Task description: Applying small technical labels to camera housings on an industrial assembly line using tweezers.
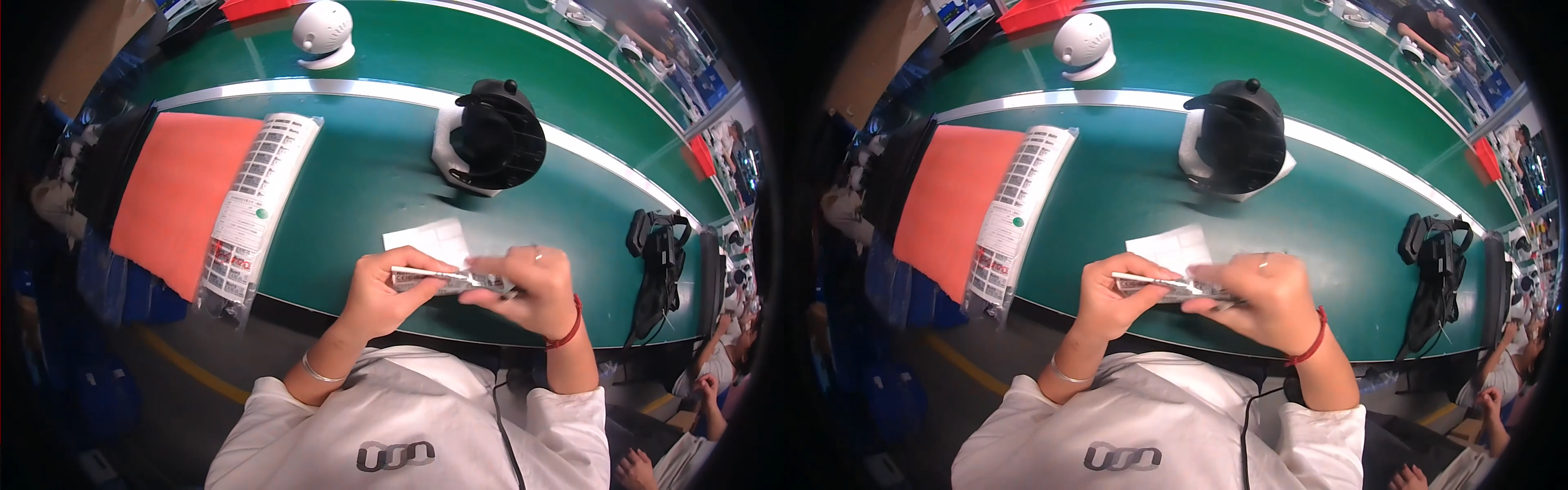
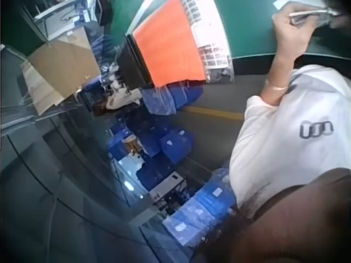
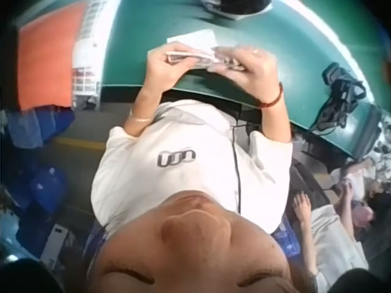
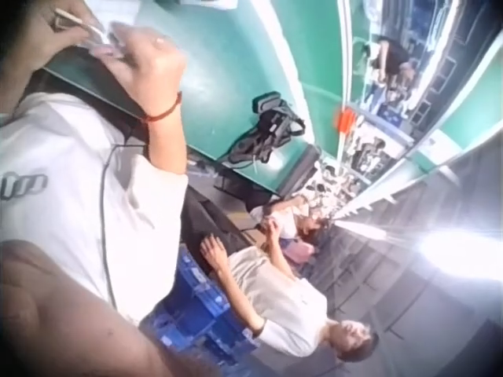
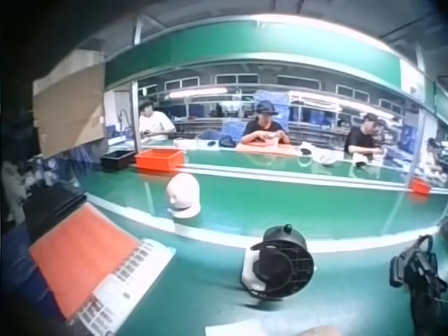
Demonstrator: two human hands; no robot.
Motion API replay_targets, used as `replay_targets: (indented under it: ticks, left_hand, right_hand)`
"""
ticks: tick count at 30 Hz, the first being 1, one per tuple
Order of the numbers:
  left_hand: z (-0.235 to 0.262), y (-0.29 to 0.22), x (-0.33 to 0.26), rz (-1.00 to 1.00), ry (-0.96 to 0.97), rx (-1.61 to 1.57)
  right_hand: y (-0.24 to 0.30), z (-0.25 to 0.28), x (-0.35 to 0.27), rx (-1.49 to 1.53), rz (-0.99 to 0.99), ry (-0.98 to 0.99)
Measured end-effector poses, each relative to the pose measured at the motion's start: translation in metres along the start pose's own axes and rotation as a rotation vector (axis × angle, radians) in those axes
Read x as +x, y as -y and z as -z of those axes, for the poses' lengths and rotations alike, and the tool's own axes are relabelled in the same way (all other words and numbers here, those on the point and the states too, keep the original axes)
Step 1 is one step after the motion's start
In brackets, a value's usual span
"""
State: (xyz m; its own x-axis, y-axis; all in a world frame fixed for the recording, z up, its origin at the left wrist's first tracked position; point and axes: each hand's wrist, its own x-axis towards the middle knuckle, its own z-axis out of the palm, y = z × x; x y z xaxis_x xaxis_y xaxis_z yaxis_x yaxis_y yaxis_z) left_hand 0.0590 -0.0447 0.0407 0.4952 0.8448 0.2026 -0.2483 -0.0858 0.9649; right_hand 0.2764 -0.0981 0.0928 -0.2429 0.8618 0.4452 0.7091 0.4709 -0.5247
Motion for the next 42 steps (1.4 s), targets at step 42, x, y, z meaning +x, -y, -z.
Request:
replay_targets:
  ticks: [42]
  left_hand:
    - [0.008, -0.011, 0.004, -0.251, -0.024, 0.387]
  right_hand:
    - [0.036, 0.006, 0.001, 0.149, 0.062, -0.142]
